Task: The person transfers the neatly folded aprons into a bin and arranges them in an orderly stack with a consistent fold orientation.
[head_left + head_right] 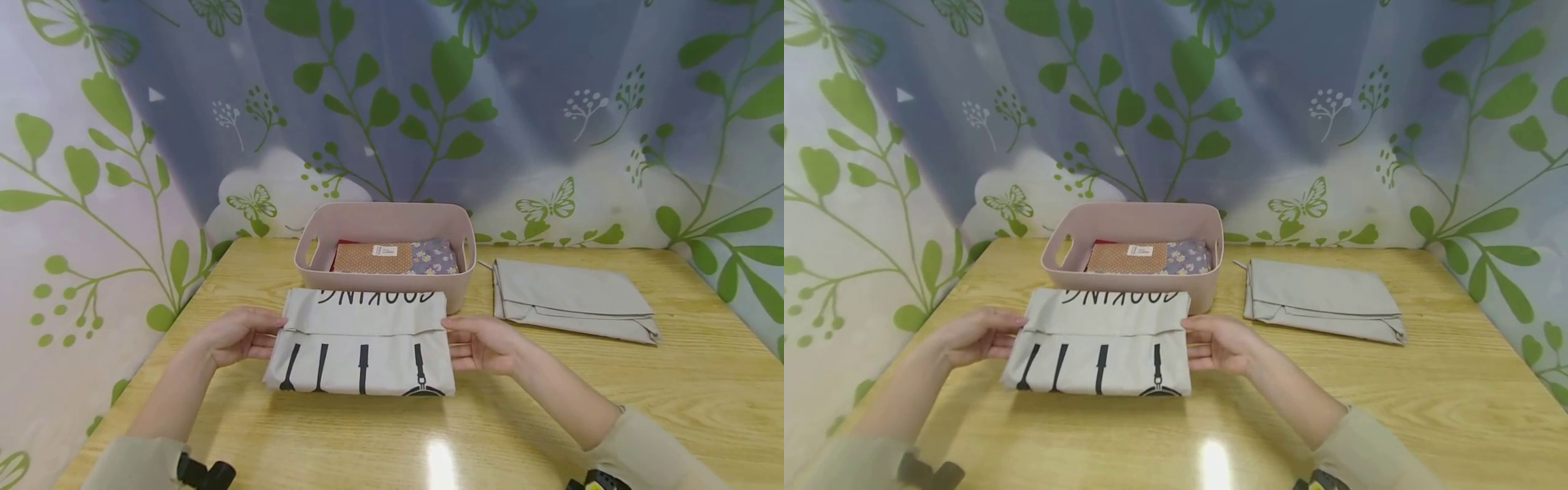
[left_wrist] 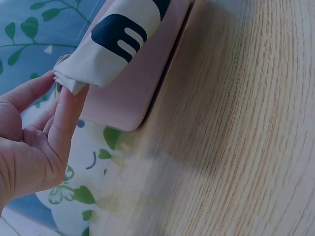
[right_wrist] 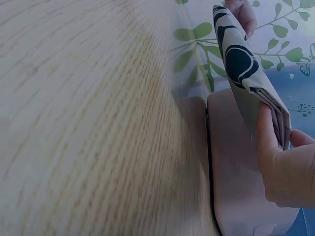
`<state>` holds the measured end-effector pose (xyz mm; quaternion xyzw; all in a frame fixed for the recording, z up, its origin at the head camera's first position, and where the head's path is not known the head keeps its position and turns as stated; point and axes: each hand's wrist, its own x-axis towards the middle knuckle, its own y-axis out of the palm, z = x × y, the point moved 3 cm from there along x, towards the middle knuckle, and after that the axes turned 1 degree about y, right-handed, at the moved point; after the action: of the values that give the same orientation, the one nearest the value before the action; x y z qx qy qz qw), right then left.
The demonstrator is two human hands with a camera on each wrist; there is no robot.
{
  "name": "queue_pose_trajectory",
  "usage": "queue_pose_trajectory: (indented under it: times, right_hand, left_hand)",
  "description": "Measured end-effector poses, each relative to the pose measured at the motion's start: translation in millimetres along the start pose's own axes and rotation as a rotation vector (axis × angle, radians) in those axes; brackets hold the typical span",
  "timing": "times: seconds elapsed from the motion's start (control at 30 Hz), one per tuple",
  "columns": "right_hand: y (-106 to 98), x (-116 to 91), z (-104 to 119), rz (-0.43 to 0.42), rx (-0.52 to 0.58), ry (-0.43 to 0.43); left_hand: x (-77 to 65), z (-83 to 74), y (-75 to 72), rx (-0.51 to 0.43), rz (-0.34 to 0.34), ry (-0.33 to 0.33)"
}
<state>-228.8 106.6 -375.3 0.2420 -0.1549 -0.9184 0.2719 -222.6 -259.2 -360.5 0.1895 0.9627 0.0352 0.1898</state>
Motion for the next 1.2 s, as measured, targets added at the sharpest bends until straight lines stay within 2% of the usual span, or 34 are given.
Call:
queue_pose_trajectory:
  times: [0.37,0.67,1.0,1.2]
  right_hand:
    - [-1,-6,5,0.015,-0.046,-0.026]
    - [-2,-14,17,0.032,-0.076,-0.065]
    - [0,-20,27,-0.018,-0.144,-0.094]
    - [0,-22,28,-0.018,-0.151,-0.107]
  left_hand:
    - [-2.6,-3.2,5.8,0.015,0.048,0.018]
    - [-8.9,-14.0,16.9,0.051,0.074,0.064]
    - [-13.2,-25.1,25.9,0.084,0.070,0.086]
    - [-13.5,-26.8,28.1,0.097,0.030,0.071]
